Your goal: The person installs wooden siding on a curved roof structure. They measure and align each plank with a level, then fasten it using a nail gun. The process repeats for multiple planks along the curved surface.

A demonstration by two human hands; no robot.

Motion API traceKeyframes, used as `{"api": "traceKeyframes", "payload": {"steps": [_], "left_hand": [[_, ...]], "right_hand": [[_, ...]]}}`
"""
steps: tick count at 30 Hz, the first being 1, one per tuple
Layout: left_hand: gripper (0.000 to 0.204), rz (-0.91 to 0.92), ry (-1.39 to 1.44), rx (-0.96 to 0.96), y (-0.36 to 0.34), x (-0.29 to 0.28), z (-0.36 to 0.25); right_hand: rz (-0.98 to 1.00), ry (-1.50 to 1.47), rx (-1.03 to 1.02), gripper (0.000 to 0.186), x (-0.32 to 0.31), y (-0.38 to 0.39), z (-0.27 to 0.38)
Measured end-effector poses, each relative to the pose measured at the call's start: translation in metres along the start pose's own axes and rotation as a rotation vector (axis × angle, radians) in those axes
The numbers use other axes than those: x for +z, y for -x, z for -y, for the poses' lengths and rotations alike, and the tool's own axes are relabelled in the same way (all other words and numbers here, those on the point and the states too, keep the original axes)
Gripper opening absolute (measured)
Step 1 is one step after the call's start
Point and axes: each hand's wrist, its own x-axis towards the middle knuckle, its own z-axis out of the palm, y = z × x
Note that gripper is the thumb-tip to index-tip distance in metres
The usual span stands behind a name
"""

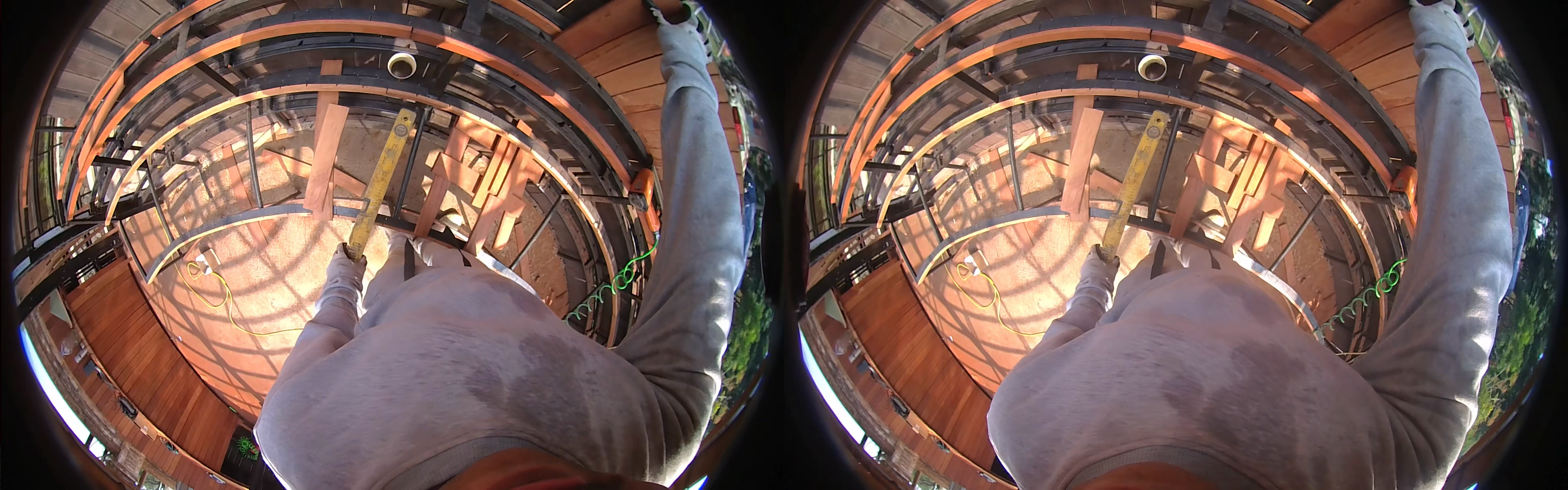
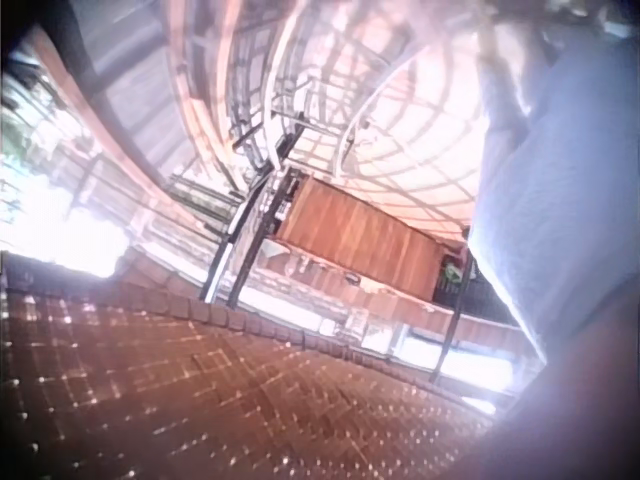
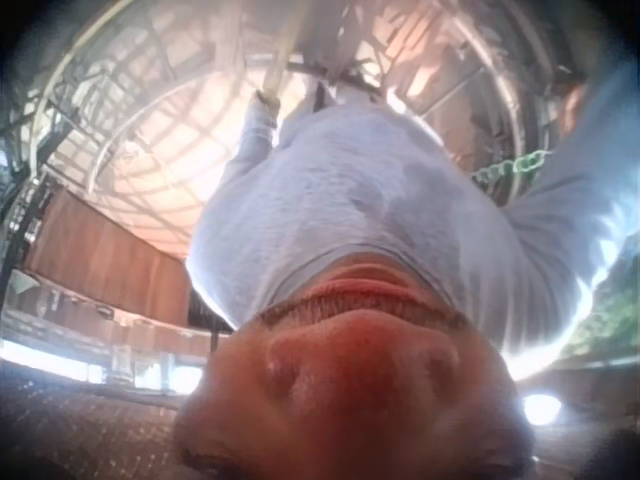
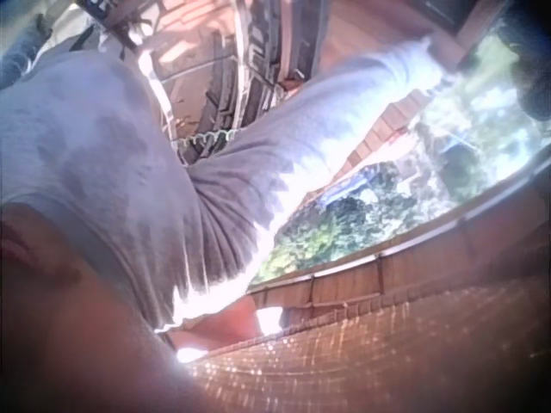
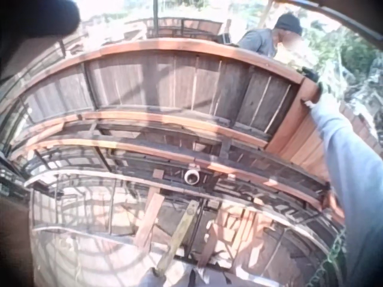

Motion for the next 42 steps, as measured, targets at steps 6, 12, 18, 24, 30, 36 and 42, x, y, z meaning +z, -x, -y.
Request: {"api": "traceKeyframes", "payload": {"steps": [6, 12, 18, 24, 30, 36, 42], "left_hand": [[0.089, 0.073, -0.013, 0.026, -0.045, -0.003, -0.051], [0.093, 0.016, -0.100, 0.072, -0.085, 0.019, -0.067], [0.090, 0.038, -0.043, 0.119, -0.104, 0.020, -0.096], [0.082, 0.039, -0.430, 0.080, -0.095, 0.008, -0.125], [0.082, 0.119, -0.441, 0.100, -0.095, -0.008, -0.149], [0.069, -0.346, -0.155, 0.506, -0.071, -0.028, -0.177], [0.055, -0.478, 0.279, 1.523, -0.009, -0.122, -0.436]], "right_hand": [[0.195, -0.068, 0.119, 0.095, -0.003, -0.011, 0.002], [0.142, -0.040, 0.080, 0.095, -0.001, -0.008, 0.001], [0.109, -0.032, 0.052, 0.096, 0.002, -0.001, 0.003], [0.080, -0.003, 0.036, 0.097, 0.003, -0.003, 0.004], [0.122, -0.024, 0.075, 0.098, -0.016, -0.002, 0.007], [0.145, -0.085, 0.039, 0.100, -0.019, -0.005, 0.002], [0.234, 0.095, 0.081, 0.101, -0.003, -0.007, -0.001]]}}
